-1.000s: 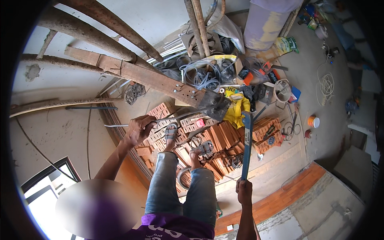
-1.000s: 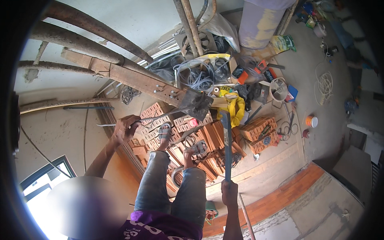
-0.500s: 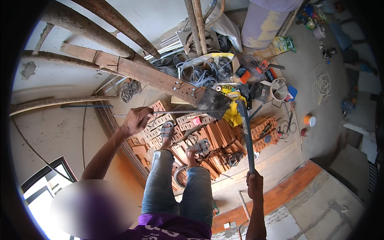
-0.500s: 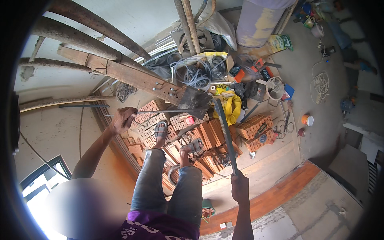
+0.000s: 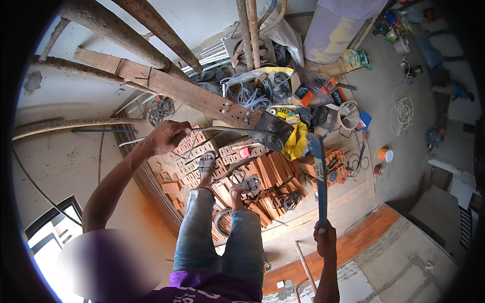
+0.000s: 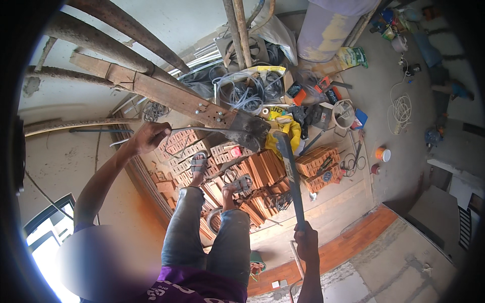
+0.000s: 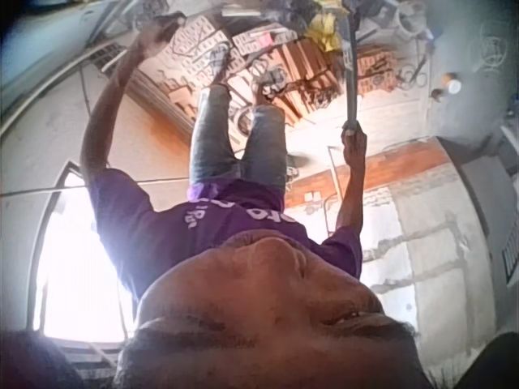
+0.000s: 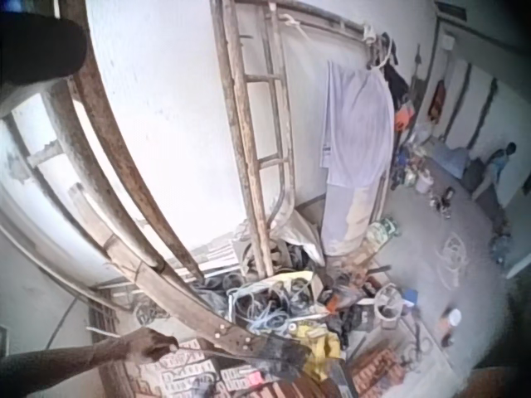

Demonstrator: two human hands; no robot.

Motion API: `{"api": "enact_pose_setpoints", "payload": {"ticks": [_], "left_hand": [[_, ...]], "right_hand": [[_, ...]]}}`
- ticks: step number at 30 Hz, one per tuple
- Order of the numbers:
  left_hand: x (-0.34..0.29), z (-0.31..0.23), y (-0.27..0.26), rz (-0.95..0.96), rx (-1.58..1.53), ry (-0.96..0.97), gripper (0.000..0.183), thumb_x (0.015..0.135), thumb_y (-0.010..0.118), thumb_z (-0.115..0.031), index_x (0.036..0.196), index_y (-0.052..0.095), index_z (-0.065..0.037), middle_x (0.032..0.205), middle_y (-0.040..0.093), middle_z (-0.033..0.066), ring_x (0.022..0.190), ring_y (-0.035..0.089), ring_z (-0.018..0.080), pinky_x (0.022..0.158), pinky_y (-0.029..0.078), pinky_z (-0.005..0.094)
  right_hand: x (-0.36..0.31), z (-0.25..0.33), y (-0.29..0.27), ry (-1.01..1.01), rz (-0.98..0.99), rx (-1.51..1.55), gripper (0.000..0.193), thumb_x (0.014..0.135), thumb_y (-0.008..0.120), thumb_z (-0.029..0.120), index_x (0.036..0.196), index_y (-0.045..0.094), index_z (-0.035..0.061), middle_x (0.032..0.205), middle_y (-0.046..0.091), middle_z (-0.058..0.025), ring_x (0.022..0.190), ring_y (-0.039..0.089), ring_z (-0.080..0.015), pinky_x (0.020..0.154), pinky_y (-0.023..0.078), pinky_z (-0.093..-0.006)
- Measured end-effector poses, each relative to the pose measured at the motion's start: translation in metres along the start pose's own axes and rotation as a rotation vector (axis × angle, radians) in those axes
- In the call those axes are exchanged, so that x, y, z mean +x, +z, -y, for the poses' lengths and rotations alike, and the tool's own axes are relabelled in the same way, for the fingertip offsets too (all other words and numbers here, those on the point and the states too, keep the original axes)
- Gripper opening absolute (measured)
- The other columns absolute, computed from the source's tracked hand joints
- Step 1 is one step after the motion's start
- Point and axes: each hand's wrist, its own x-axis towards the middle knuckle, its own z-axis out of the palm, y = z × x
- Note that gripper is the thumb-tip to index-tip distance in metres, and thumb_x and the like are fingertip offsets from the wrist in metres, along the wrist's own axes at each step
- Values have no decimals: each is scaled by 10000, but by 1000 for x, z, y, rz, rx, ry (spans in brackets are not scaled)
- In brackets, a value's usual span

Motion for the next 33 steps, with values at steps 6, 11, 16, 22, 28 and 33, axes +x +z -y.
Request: {"api": "enact_pose_setpoints", "payload": {"ticks": [6, 11, 16, 22, 28, 33], "left_hand": [[15, 8, 9, 1, 32, 4, 61, 918, 566, -24, 860, 561, -4, 696, 587, 172, 649, 612, 378, 583, 457, 429], [15, 9, 11, -31, 3, 24, 53, 896, 582, -9, 846, 566, -12, 691, 589, 165, 637, 610, 376, 577, 455, 424], [11, 5, 12, -41, -5, 16, 94, 930, 563, -46, 842, 551, -15, 672, 566, 170, 603, 590, 371, 544, 435, 411], [3, 1, 26, -56, -54, 35, 60, 916, 565, -1, 878, 527, -26, 630, 525, 170, 545, 558, 341, 504, 408, 404], [1, -5, 29, 16, -166, -49, 130, 986, 516, -67, 868, 492, -16, 594, 483, 167, 471, 455, 279, 484, 381, 361], [13, -4, 17, 65, -184, -63, 167, 1007, 491, -99, 865, 497, -11, 600, 484, 162, 477, 456, 255, 490, 388, 349]], "right_hand": [[37, 9, -44, 1, -173, -415, 468, 995, 455, 448, 816, 548, 25, 550, 421, -68, 491, 405, -168, 487, 329, -363], [55, 30, -55, 28, -149, -645, 330, 976, 497, 286, 796, 559, 16, 557, 470, -153, 488, 472, -266, 510, 373, -400], [27, -12, 16, 127, -206, -281, 457, 1014, 362, 387, 806, 572, 39, 547, 455, -88, 501, 456, -212, 512, 355, -391], [3, -36, 189, 280, -438, 421, 532, 1005, 383, 555, 869, 534, 63, 651, 390, 40, 558, 337, -58, 505, 251, -235], [14, -18, 264, 203, -551, 555, 543, 1003, 382, 557, 868, 504, 45, 682, 392, 19, 567, 351, -76, 501, 268, -245], [22, 6, 301, 159, -548, 568, 514, 1011, 377, 540, 875, 467, 52, 688, 380, 21, 572, 352, -79, 503, 287, -251]]}}
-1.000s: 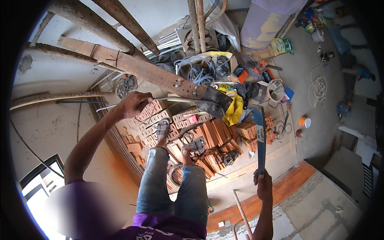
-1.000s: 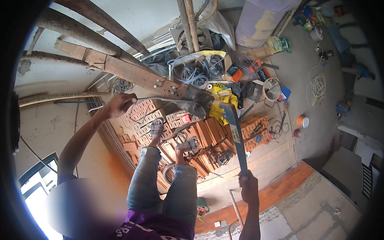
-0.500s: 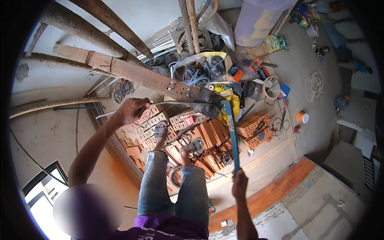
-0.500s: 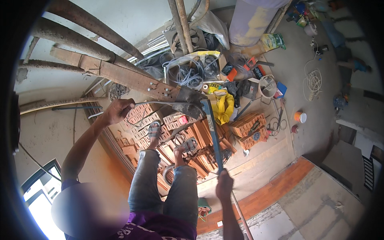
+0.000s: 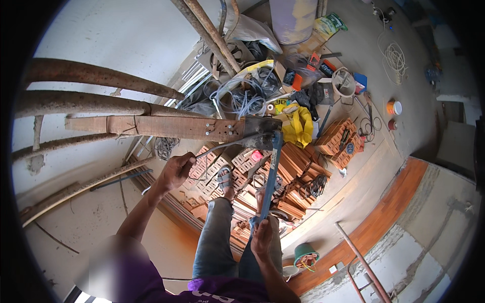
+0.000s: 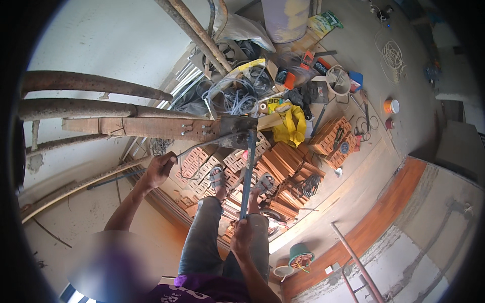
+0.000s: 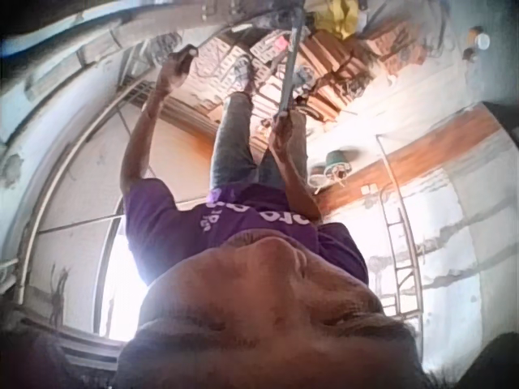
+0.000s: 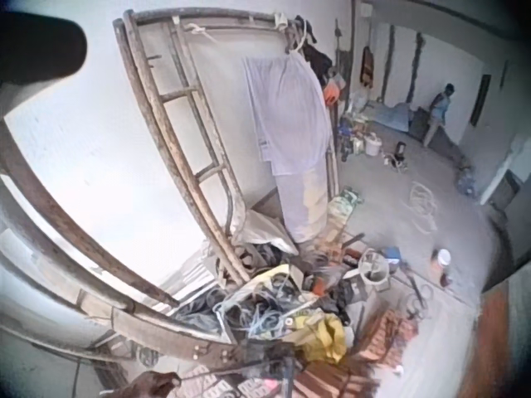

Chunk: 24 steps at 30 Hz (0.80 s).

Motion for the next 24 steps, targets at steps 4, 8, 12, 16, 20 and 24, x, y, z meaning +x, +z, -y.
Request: {"api": "enact_pose_setpoints", "payload": {"ticks": [4, 8, 12, 16, 20, 24], "left_hand": [[8, 5, -13, 43, 41, 27, 201, 1022, 472, -126, 859, 493, -8, 599, 461, 158, 480, 443, 237, 491, 388, 338], [16, 6, -8, 67, -7, 73, 237, 1034, 455, -158, 849, 488, -14, 587, 434, 139, 480, 410, 191, 487, 373, 313], [9, 7, -11, 106, -8, 26, 234, 1039, 449, -180, 868, 485, -26, 570, 424, 129, 474, 403, 184, 481, 370, 321], [-14, 8, 24, 164, -136, -3, 240, 1055, 402, -217, 906, 469, -40, 560, 404, 102, 470, 391, 191, 471, 348, 353], [-26, -2, 41, 166, -227, -125, 299, 1055, 388, -257, 898, 478, -18, 611, 430, 111, 559, 413, 164, 534, 368, 350], [-23, -15, 35, 133, -236, -175, 386, 1050, 392, -321, 879, 514, 4, 629, 484, 100, 581, 412, 155, 545, 370, 355]], "right_hand": [[-10, -1, 54, 66, 34, 115, 485, 1029, 344, 483, 1036, 495, 22, 651, 387, -5, 544, 373, -111, 502, 313, -294], [0, -45, 64, -83, -79, -84, 514, 1034, 332, 442, 1226, 473, -13, 692, 524, -79, 526, 492, -199, 505, 385, -355], [28, 5, -2, -97, -45, -353, 634, 1007, 295, 521, 1340, 461, 8, 713, 588, -148, 577, 554, -266, 537, 418, -394], [68, 6, -77, -215, 105, -539, 474, 1011, 342, 367, 1316, 494, 37, 642, 556, -159, 546, 557, -311, 535, 415, -428], [77, 28, -97, -236, 173, -522, 476, 1029, 353, 407, 1243, 518, 15, 561, 382, -50, 494, 356, -163, 475, 298, -360], [78, -2, -97, -363, 78, -555, 455, 1028, 368, 387, 1194, 525, -6, 556, 374, -43, 490, 355, -136, 469, 288, -346]]}}
